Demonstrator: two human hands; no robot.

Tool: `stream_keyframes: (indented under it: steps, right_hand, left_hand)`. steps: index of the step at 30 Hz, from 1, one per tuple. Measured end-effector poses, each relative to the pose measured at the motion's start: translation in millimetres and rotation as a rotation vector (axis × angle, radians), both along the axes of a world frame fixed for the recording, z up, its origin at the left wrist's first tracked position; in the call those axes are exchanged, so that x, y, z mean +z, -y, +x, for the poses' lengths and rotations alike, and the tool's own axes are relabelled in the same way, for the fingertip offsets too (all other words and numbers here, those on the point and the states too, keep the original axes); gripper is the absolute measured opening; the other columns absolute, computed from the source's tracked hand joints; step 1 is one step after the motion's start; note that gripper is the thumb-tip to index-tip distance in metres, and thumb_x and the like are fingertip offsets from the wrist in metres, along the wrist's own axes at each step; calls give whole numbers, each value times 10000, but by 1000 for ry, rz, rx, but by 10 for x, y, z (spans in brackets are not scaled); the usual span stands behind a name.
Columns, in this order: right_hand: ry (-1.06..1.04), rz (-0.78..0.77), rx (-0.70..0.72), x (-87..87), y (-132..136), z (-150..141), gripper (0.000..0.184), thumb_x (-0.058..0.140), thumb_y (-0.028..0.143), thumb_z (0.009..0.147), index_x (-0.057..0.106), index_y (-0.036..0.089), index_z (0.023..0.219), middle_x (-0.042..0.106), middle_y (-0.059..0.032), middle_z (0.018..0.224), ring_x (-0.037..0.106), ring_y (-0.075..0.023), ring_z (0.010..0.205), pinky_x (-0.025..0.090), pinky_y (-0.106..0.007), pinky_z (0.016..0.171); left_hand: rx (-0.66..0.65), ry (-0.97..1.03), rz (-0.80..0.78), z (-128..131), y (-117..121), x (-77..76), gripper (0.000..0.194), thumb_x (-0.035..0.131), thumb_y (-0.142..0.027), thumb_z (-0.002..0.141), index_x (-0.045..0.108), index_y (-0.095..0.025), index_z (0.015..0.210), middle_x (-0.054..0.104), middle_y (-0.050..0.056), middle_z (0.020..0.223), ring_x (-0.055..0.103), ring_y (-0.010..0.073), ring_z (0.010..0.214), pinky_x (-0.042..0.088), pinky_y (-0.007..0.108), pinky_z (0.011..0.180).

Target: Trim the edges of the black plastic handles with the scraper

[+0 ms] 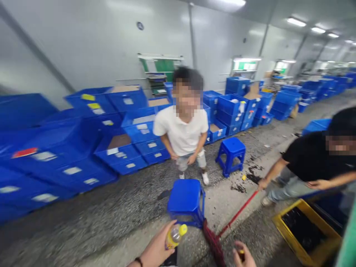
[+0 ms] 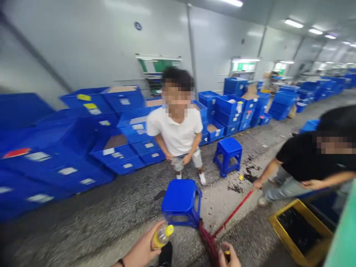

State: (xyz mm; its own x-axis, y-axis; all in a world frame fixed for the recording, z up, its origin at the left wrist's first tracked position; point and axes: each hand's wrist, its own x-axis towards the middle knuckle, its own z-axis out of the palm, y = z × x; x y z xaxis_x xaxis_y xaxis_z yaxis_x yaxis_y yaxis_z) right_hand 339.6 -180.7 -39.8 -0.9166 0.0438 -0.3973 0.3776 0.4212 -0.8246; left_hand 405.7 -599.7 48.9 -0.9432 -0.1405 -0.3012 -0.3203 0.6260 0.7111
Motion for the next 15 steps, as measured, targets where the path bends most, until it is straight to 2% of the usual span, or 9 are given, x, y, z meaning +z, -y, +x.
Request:
stream_keyframes:
  steps: [2, 3, 4, 7, 8, 10, 11, 13, 15]
  right_hand:
    - [67, -99, 343, 140, 616, -55, 634, 611, 722, 553, 734, 265, 975, 667, -63, 845, 669, -295, 838, 563, -417, 857]
    - [68, -126, 394, 313, 863, -109, 598, 627, 699, 557, 744, 251, 935, 639, -62, 779, 649, -281, 784, 556, -407, 792]
    - [37, -152, 354, 542, 1061, -173, 572, 654, 685, 571, 745, 235, 913, 631, -65, 777, 637, -260, 774, 549, -381, 756]
    - [-181, -316, -209, 1400, 1406, -363, 624, 751, 658, 611, 691, 191, 1019, 481, -30, 658, 448, -135, 562, 400, -253, 511]
    - [-233, -331, -273, 1690, 1484, -400, 709, 723, 690, 658, 649, 200, 1165, 393, 10, 630, 334, -93, 511, 312, -215, 470]
    - [-319, -377, -237, 2202, 1691, -415, 793, 674, 703, 752, 525, 286, 1410, 366, 21, 693, 334, -81, 563, 345, -193, 525]
    - [-385, -506, -99, 2400, 1849, -397, 754, 680, 635, 817, 470, 345, 1480, 381, 8, 732, 386, -94, 622, 395, -204, 579]
    - [-356, -610, 437, 2624, 2315, -341, 557, 672, 610, 868, 594, 349, 1353, 444, -24, 755, 467, -117, 681, 458, -239, 647]
    - [-93, -401, 1057, 2581, 2976, -284, 461, 662, 574, 896, 680, 286, 1255, 559, -70, 874, 545, -134, 762, 487, -256, 705]
  left_hand:
    - [28, -17, -5, -1, 302, 19, 993, 730, -192, 605, 463, -186, 1561, 515, 145, 1557, 467, 288, 1472, 287, 406, 1280]
    - [49, -35, 2, 25, 468, 16, 1001, 743, -188, 611, 452, -184, 1569, 515, 150, 1554, 470, 287, 1464, 293, 405, 1272]
    - [71, -59, 12, 74, 644, 0, 997, 748, -182, 616, 451, -184, 1568, 521, 150, 1547, 478, 285, 1453, 301, 404, 1264]
    - [137, -148, -3, 309, 1225, -150, 896, 723, -192, 681, 472, -171, 1540, 547, 145, 1516, 512, 278, 1411, 340, 407, 1230]
    - [171, -169, -28, 394, 1429, -224, 852, 713, -218, 718, 473, -155, 1533, 551, 150, 1508, 520, 280, 1400, 354, 411, 1216]
    - [263, -173, -66, 545, 1826, -367, 809, 705, -249, 756, 469, -129, 1520, 567, 165, 1479, 537, 291, 1373, 378, 427, 1191]
    - [301, -163, -59, 613, 2009, -419, 793, 705, -250, 761, 476, -129, 1511, 574, 166, 1471, 543, 295, 1363, 380, 435, 1185]
    - [363, -141, 0, 744, 2326, -464, 793, 721, -225, 732, 500, -138, 1489, 586, 167, 1461, 551, 306, 1352, 369, 452, 1190]
    - [421, -140, 68, 874, 2579, -447, 796, 732, -191, 691, 530, -141, 1459, 602, 170, 1444, 555, 316, 1349, 361, 456, 1193]
